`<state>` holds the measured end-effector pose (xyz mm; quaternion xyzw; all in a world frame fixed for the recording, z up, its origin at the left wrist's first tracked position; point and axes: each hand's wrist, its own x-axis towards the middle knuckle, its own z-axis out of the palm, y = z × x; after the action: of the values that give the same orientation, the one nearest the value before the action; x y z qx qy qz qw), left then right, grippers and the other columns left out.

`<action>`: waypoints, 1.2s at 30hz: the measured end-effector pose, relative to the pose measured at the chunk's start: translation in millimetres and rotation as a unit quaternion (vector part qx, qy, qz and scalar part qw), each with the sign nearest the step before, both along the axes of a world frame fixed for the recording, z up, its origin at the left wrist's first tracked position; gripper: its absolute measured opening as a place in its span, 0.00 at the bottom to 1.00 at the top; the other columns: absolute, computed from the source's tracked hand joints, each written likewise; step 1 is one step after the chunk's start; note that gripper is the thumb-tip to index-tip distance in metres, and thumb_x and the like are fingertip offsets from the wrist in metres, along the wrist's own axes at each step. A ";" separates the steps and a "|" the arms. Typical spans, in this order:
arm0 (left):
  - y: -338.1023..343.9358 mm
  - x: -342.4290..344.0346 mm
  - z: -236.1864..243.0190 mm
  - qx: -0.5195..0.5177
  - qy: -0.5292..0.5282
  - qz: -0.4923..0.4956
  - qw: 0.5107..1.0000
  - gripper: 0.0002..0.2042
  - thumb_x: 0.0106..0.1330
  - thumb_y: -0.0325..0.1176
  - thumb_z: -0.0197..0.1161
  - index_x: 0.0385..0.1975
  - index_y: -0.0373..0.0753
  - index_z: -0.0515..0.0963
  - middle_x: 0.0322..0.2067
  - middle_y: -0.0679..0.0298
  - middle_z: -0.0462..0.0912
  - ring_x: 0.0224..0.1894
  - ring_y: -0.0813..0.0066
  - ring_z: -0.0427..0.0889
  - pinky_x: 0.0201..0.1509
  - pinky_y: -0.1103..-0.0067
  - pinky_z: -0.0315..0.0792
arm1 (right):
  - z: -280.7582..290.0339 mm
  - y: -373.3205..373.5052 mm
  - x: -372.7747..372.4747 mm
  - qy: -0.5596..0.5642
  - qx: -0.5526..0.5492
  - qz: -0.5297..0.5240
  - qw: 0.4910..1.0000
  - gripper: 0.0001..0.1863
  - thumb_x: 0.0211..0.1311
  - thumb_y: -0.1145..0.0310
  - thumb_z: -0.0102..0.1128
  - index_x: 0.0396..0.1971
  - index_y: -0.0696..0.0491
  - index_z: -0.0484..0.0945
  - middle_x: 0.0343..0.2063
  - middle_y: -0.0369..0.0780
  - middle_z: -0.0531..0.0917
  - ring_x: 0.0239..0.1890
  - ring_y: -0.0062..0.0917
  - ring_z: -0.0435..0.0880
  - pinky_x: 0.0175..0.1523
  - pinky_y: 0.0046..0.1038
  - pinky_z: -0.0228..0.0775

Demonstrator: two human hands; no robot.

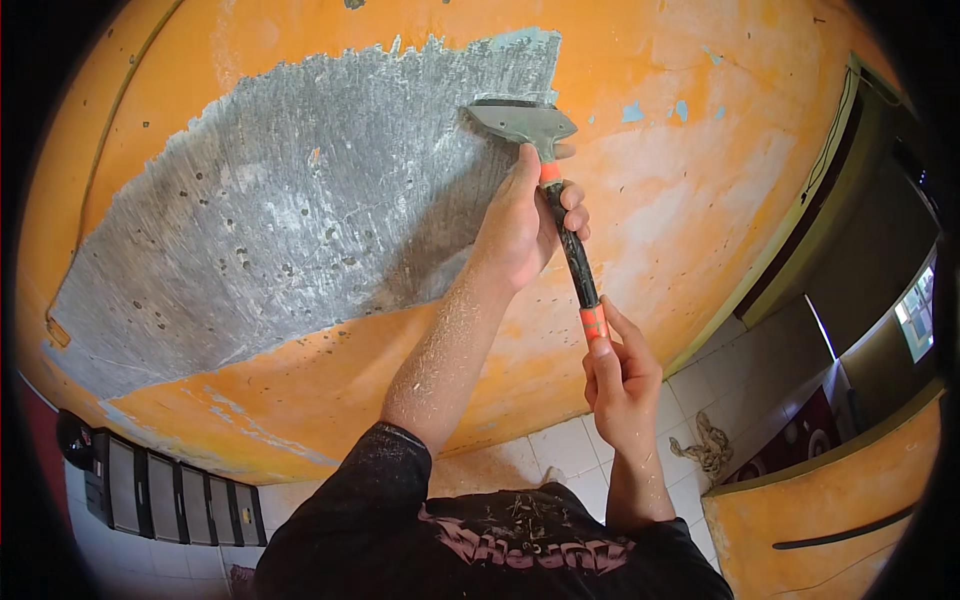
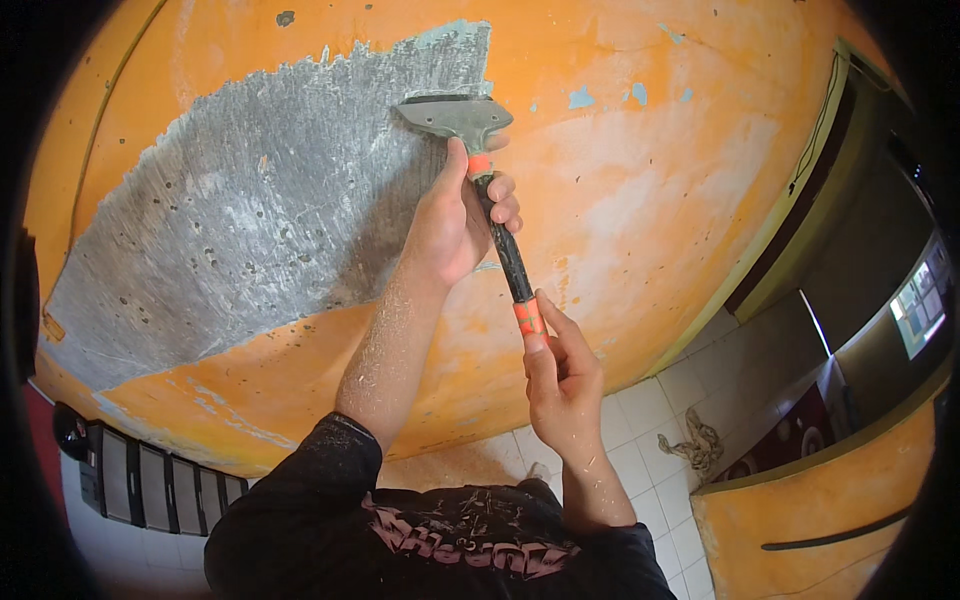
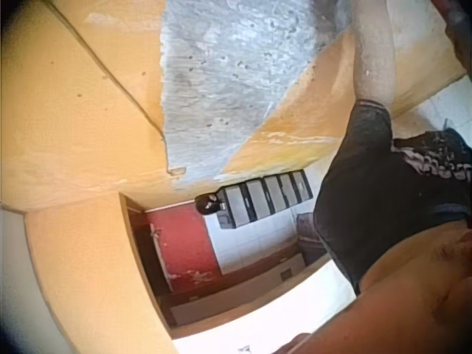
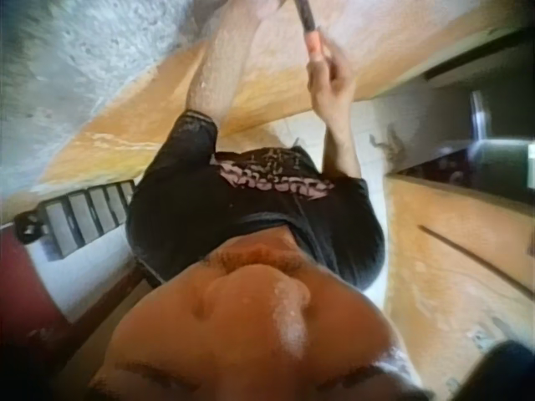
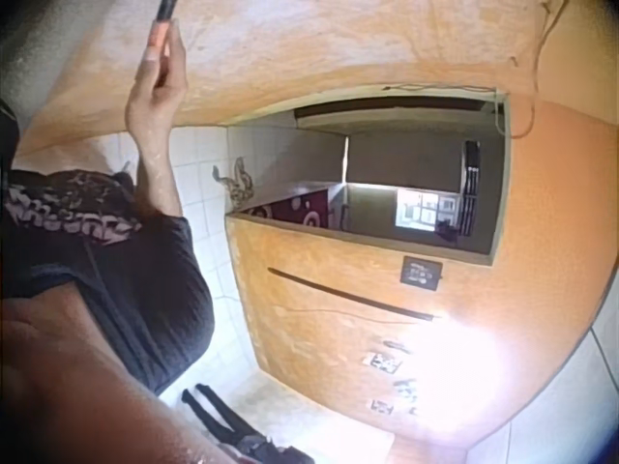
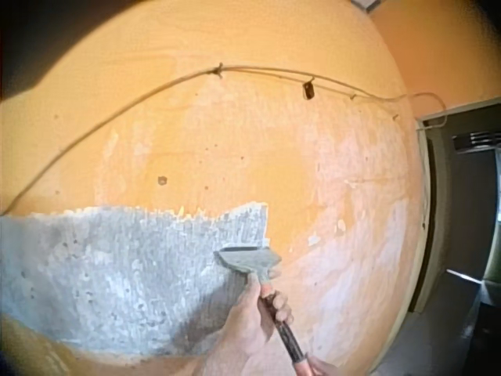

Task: The person scrapes old paint from an interior wall using a hand scraper, removing paint flakes from the wall surface.

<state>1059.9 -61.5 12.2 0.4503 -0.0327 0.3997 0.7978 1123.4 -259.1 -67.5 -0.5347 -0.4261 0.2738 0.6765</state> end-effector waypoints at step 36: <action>-6.6 10.0 -22.7 -0.028 0.009 -0.003 1.000 0.26 0.75 0.61 0.42 0.55 0.43 0.66 0.23 0.66 0.71 0.24 0.71 0.73 0.33 0.68 0.71 | -5.2 -8.1 8.3 -0.007 -0.018 -0.006 1.000 0.23 0.74 0.71 0.51 0.66 0.56 0.69 0.20 0.27 0.70 0.20 0.08 0.63 0.25 0.15 0.54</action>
<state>1070.0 -68.1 -10.5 0.4311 -0.0156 0.3937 0.8118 1131.7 -267.3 -72.7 -0.5514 -0.4221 0.2737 0.6655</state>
